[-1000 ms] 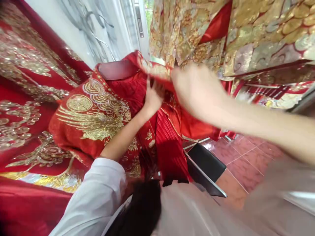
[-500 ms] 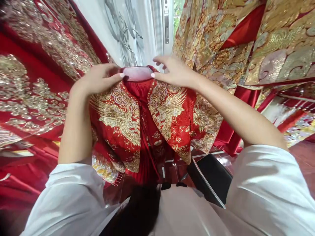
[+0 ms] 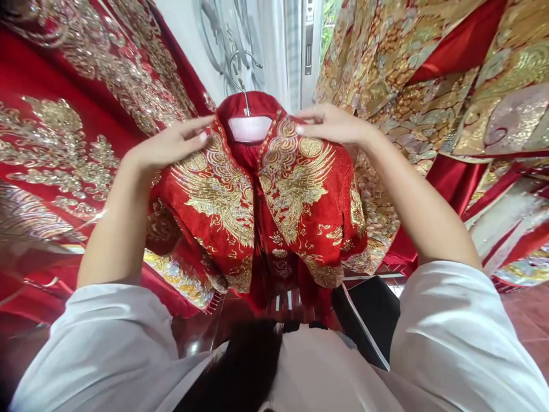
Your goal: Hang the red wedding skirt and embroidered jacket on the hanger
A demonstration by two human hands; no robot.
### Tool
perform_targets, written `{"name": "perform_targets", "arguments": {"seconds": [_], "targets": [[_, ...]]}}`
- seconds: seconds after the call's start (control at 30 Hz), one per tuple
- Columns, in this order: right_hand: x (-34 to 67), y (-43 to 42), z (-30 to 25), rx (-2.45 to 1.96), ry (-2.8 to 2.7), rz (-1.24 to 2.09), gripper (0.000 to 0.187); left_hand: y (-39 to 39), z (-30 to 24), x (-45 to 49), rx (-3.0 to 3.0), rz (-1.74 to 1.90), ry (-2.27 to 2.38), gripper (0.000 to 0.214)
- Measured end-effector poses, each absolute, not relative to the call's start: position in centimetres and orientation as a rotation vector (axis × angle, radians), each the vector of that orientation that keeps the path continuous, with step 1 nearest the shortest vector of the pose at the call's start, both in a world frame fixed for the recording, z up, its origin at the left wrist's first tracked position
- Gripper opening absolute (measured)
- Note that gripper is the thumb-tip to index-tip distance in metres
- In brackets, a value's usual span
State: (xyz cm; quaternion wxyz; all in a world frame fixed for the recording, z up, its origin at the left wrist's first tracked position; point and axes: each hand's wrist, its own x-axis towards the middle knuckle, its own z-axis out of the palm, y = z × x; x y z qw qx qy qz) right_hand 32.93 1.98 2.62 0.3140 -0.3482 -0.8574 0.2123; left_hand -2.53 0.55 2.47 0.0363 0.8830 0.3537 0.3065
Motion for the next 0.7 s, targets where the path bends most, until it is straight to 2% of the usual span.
{"name": "perform_targets", "arguments": {"seconds": [0.1, 0.17, 0.23, 0.3, 0.4, 0.5, 0.57, 0.63, 0.7], "targets": [[36.6, 1.7, -0.3, -0.983, -2.190, 0.930, 0.037, 0.5, -0.3, -6.3, 2.347, 0.759, 1.061, 0.082], [37.5, 1.0, -2.7, -1.002, -2.049, 0.953, 0.042, -0.2, -2.4, -7.0, 2.120, 0.892, 1.212, 0.078], [36.9, 0.1, -4.7, -1.044, -1.887, 0.671, 0.045, -1.2, -4.4, -5.7, 2.011, 1.162, 1.483, 0.068], [35.3, -0.9, -6.1, -1.140, -1.695, 0.251, 0.047, -2.4, -6.2, -3.0, 1.995, 1.522, 1.815, 0.061], [32.4, -2.5, -7.8, -1.270, -1.466, -0.159, 0.051, -4.3, -9.0, 1.7, 2.039, 1.850, 2.041, 0.071], [28.8, -5.0, -11.0, -1.326, -1.348, -0.354, 0.058, -6.4, -13.7, 5.6, 2.102, 1.871, 2.072, 0.081], [26.1, -6.8, -14.8, -1.352, -1.389, -0.427, 0.064, -7.6, -18.0, 7.4, 2.131, 1.751, 2.074, 0.090], [23.9, -8.0, -19.2, -1.382, -1.577, -0.422, 0.069, -8.4, -22.3, 8.1, 2.125, 1.539, 2.096, 0.080], [23.0, -8.0, -22.9, -1.440, -1.650, -0.362, 0.062, -8.8, -25.7, 7.5, 2.037, 1.473, 2.164, 0.067]]}}
